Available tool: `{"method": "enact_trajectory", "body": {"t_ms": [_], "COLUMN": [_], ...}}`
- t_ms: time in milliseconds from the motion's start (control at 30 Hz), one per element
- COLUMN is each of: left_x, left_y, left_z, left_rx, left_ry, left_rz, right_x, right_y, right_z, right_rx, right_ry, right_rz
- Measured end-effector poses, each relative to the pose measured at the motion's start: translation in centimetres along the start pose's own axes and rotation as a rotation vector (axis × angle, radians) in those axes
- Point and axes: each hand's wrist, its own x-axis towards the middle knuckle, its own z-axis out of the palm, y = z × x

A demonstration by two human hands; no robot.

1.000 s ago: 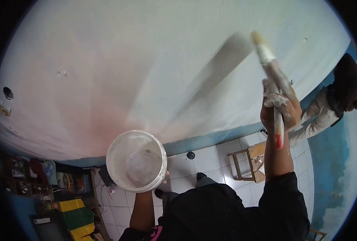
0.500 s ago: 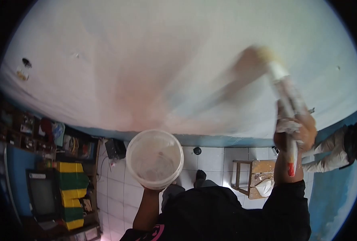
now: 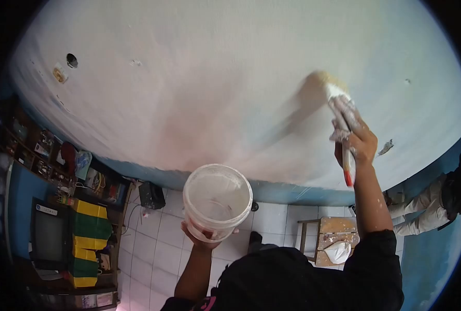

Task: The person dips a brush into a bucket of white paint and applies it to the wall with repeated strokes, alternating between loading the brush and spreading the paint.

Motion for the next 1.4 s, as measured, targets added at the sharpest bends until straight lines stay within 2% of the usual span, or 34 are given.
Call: {"method": "enact_trajectory", "body": {"t_ms": [67, 100, 167, 267, 300, 333, 400, 433, 467, 567, 633, 667, 733, 800, 833, 867, 933, 1000, 1100, 1133, 1200, 1233, 1267, 1367, 1400], "left_x": [-1.2, -1.8, -2.9, -4.1, -4.9, -5.5, -6.4, -6.3, -6.1, -5.3, -4.6, -3.9, -3.1, -2.9, -2.5, -2.0, -1.1, -0.8, -0.9, -1.0, -1.3, -1.7, -2.3, -4.2, -4.5], "left_y": [-1.3, -1.9, -4.0, -5.8, -6.4, -6.7, -7.5, -7.8, -8.3, -9.7, -10.7, -11.2, -12.6, -13.6, -13.6, -13.6, -14.0, -15.2, -16.0, -16.3, -16.8, -17.0, -17.4, -17.4, -17.4], "left_z": [-2.0, -3.0, -2.6, 1.5, 1.6, 1.7, 2.0, 1.8, 1.2, -1.2, -0.4, -0.1, -1.2, -1.8, -1.0, -0.1, 2.7, 3.5, 3.4, 3.1, 3.5, 4.4, 4.8, 2.6, 2.4], "left_rx": [0.003, 0.004, -0.053, -0.251, -0.215, -0.176, -0.107, -0.074, -0.063, -0.071, 0.04, 0.093, 0.944, 1.037, 0.703, 0.37, 0.216, 0.132, 0.183, 0.228, 0.302, 0.329, 0.353, 0.368, 0.343], "left_ry": [-0.069, -0.104, -0.104, -0.191, -0.127, -0.064, 0.0, 0.0, 0.044, 0.257, 0.169, 0.121, 0.415, 0.473, 0.378, 0.277, 0.202, 0.176, 0.234, 0.277, 0.295, 0.275, 0.26, 0.404, 0.504], "left_rz": [0.031, 0.047, 0.07, 0.024, 0.053, 0.083, 0.122, 0.137, 0.171, 0.307, 0.346, 0.367, 0.381, 0.392, 0.416, 0.433, 0.388, 0.381, 0.448, 0.482, 0.504, 0.494, 0.483, 0.548, 0.553], "right_x": [-1.3, -3.4, -7.6, -8.9, -9.9, -7.8, -2.3, 0.2, 1.2, -0.5, -5.9, -8.2, -9.5, -7.0, -5.3, -4.2, -0.9, 1.5, -1.0, -3.4, -8.5, -10.4, -11.5, -12.0, -11.5], "right_y": [1.6, 3.0, 2.7, 1.3, 3.6, 4.3, 3.5, 2.2, 1.0, 2.4, 5.8, 6.6, 6.5, 5.1, 4.7, 5.5, 4.1, 3.8, 5.2, 6.4, 7.2, 7.4, 7.3, 8.2, 9.1], "right_z": [1.5, 2.4, 4.0, 3.8, 3.7, 2.5, -1.0, -2.4, -3.1, -1.9, 1.0, 2.5, 3.4, 2.4, 1.5, 1.0, -1.1, -2.6, -0.3, 1.5, 3.5, 3.7, 3.2, 0.6, -0.8], "right_rx": [-0.15, -0.279, -0.281, -0.198, -0.203, -0.187, 0.057, 0.06, -0.03, -0.23, -0.238, -0.282, -0.155, -0.126, -0.108, 0.024, 0.168, 0.111, 0.142, 0.036, 0.05, 0.108, 0.224, 0.417, 0.403], "right_ry": [0.011, -0.135, -0.488, -1.12, -0.867, -0.773, -0.563, -0.44, -0.357, -0.082, -0.32, -0.376, -0.711, -0.854, -0.922, -0.687, -0.251, -0.038, -0.07, -0.189, -0.405, -0.571, -0.711, -0.72, -0.675], "right_rz": [-0.126, -0.229, -0.336, 0.046, -0.23, -0.345, -0.111, -0.13, -0.02, -0.429, -0.396, -0.444, -0.466, -0.188, -0.045, -0.121, -0.217, -0.418, -0.323, -0.366, -0.346, -0.275, -0.088, 0.209, 0.093]}}
